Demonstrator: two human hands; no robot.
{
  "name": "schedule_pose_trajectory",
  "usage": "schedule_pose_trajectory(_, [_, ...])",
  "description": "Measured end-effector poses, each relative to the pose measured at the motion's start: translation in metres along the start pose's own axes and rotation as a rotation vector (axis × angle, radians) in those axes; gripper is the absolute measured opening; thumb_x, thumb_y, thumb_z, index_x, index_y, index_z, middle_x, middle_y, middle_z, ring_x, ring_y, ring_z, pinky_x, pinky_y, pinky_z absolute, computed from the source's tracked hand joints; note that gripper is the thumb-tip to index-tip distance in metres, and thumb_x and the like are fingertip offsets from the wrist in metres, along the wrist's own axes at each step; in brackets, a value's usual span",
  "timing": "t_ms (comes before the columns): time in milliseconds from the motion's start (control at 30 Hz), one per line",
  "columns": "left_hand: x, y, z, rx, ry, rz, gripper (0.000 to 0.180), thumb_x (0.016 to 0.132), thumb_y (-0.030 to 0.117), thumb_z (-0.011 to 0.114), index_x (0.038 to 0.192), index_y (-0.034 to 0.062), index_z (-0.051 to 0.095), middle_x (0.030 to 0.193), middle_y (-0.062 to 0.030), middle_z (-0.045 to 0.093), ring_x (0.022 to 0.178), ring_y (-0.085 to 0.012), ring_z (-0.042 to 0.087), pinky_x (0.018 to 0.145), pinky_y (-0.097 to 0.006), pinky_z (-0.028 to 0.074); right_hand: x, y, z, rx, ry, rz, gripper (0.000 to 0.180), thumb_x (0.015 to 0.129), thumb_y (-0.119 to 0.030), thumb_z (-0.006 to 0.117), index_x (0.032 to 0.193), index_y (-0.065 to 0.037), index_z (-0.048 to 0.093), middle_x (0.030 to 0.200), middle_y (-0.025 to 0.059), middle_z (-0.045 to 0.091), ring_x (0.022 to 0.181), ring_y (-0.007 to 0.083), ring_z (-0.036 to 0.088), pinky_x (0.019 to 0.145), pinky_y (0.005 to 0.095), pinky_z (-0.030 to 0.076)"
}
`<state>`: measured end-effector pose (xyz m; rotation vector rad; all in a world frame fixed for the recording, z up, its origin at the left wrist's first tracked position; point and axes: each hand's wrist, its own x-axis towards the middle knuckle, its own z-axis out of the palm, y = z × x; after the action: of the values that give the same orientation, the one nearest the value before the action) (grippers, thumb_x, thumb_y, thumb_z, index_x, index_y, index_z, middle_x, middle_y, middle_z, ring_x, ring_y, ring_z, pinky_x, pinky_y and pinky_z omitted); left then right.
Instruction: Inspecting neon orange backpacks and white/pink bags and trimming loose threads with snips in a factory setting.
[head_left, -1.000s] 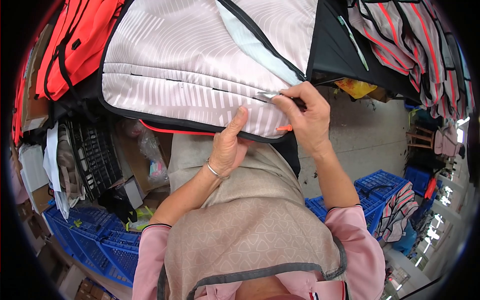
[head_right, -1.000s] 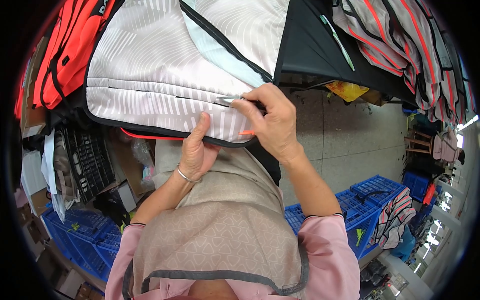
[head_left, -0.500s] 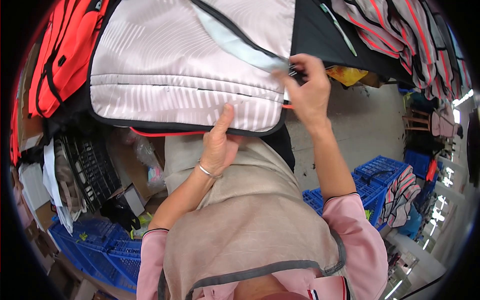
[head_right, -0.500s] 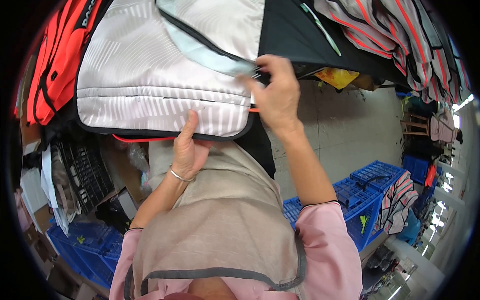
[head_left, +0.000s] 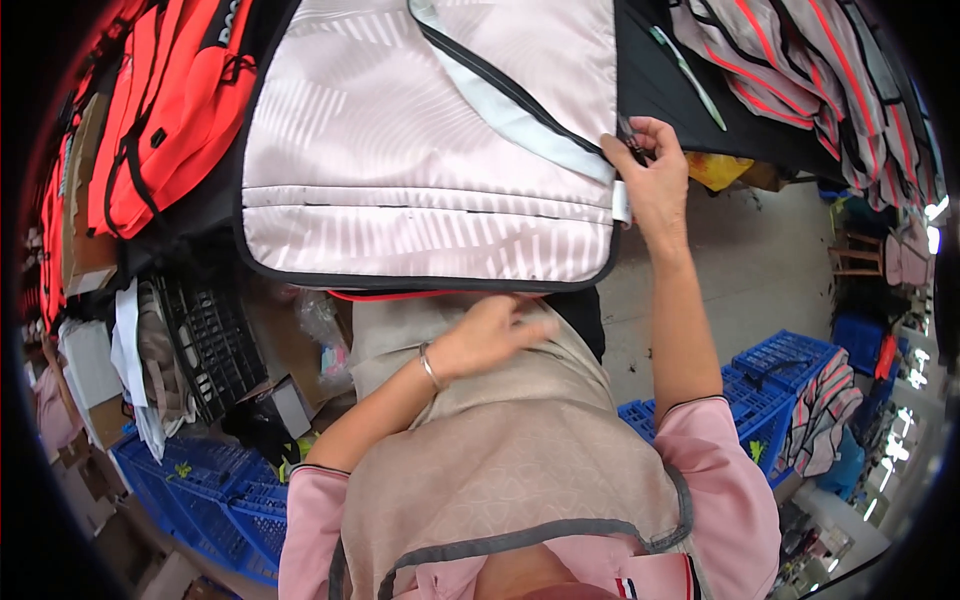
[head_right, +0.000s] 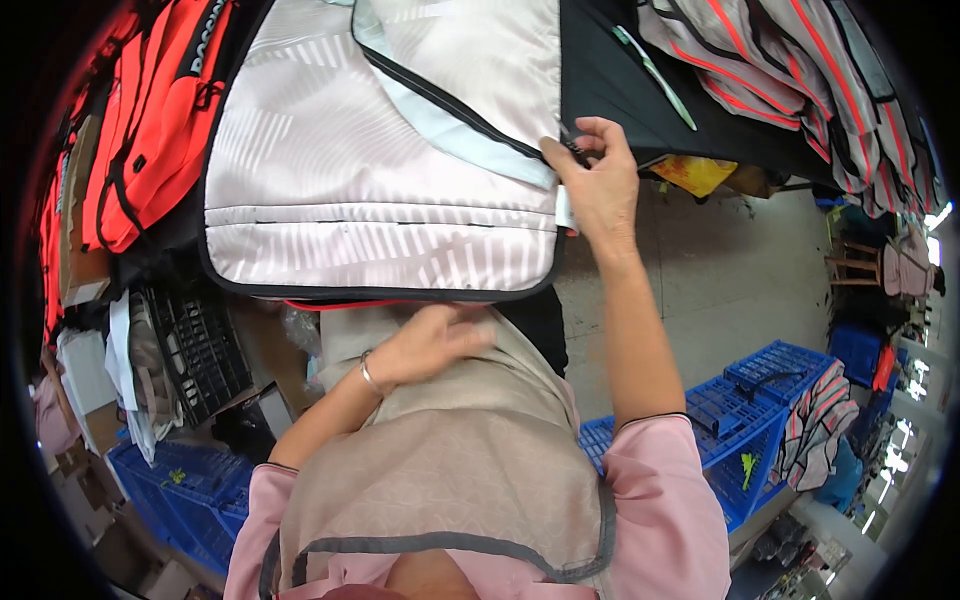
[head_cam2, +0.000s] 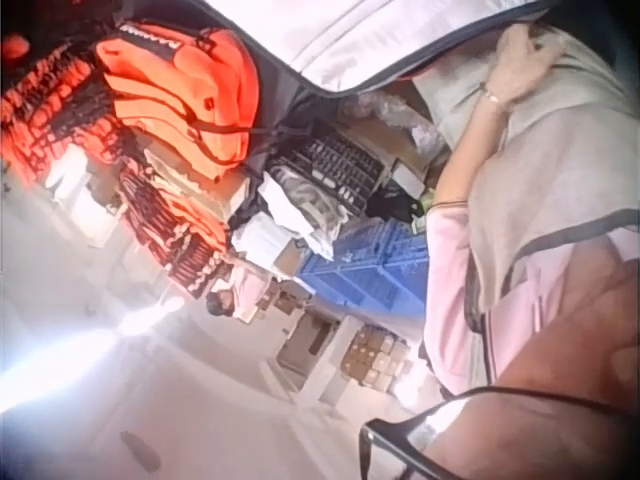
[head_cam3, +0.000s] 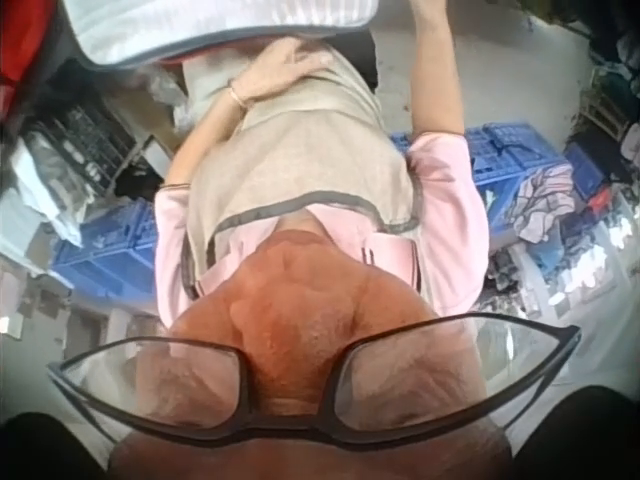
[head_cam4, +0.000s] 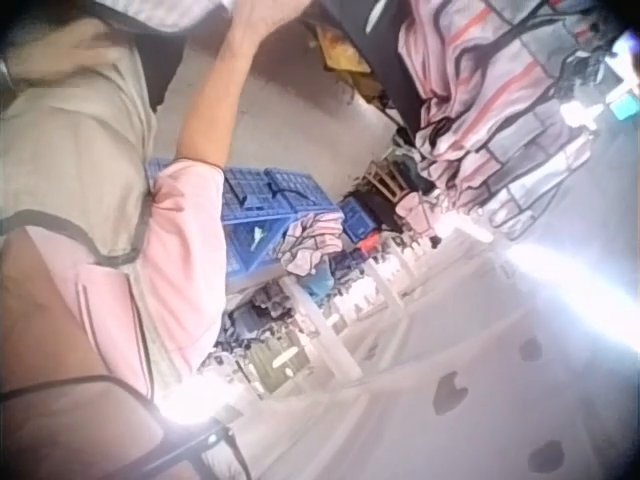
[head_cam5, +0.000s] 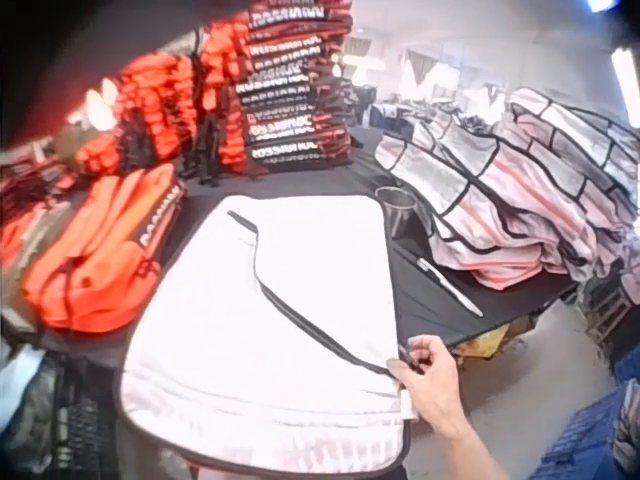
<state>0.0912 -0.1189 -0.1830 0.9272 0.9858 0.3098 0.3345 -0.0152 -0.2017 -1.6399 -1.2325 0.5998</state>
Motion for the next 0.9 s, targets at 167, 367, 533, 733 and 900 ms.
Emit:
schedule_pose_trajectory(167, [-0.059,0.046,-0.048,0.385,0.562,0.735,0.024,0.089,0.006,0.067,0.111,-0.0007,0.069,0.092,-0.0063,0.074,0.073,-0.0143,0.068,0.069,-0.030,0.055,0.018,0.001,-0.008,0.222,-0.197,0.214,0.028,0.083,-0.021,0.076,0.092,0.003,0.064,0.075,-0.0016,0.059,0.067,0.0063,0.048,0.064,0.0218,0.041])
schedule_pose_trajectory(367, [0.016,0.037,-0.041,1.280,0.829,0.474,0.066,0.087,0.035,0.062,0.138,-0.0034,0.046,0.151,-0.0224,0.034,0.143,-0.0432,0.023,0.117,-0.050,0.021,0.005,-0.020,0.033,0.405,-0.053,0.161,0.018,0.089,-0.015,0.068,0.081,0.000,0.064,0.067,-0.0057,0.055,0.063,0.0034,0.042,0.057,0.0231,0.037])
schedule_pose_trajectory(533, [0.052,0.018,0.025,1.163,0.414,0.784,0.072,0.088,0.038,0.063,0.146,0.0030,0.037,0.147,-0.0274,0.036,0.138,-0.0420,0.033,0.116,-0.046,0.025,0.006,-0.017,0.024,0.214,-0.035,0.115,0.016,0.088,-0.015,0.071,0.085,0.000,0.064,0.075,-0.0041,0.057,0.070,0.0077,0.047,0.066,0.0234,0.040])
schedule_pose_trajectory(733, [-0.023,0.084,-0.101,1.519,1.099,0.338,0.081,0.077,0.056,0.071,0.144,0.0163,0.046,0.146,-0.0182,0.044,0.140,-0.0372,0.033,0.111,-0.066,0.015,0.001,-0.001,-0.023,0.173,-0.106,0.060,0.025,0.092,-0.010,0.064,0.071,-0.002,0.055,0.066,-0.0078,0.044,0.065,0.0040,0.037,0.057,0.0240,0.033])
schedule_pose_trajectory(900, [-0.060,0.068,-0.154,0.921,1.172,0.481,0.074,0.081,0.029,0.076,0.142,0.0025,0.042,0.137,-0.0229,0.052,0.125,-0.0331,0.052,0.104,-0.040,0.040,-0.011,-0.013,0.014,0.114,-0.125,0.069,0.019,0.089,-0.011,0.068,0.076,0.000,0.059,0.060,-0.0011,0.050,0.057,0.0063,0.046,0.052,0.0273,0.040])
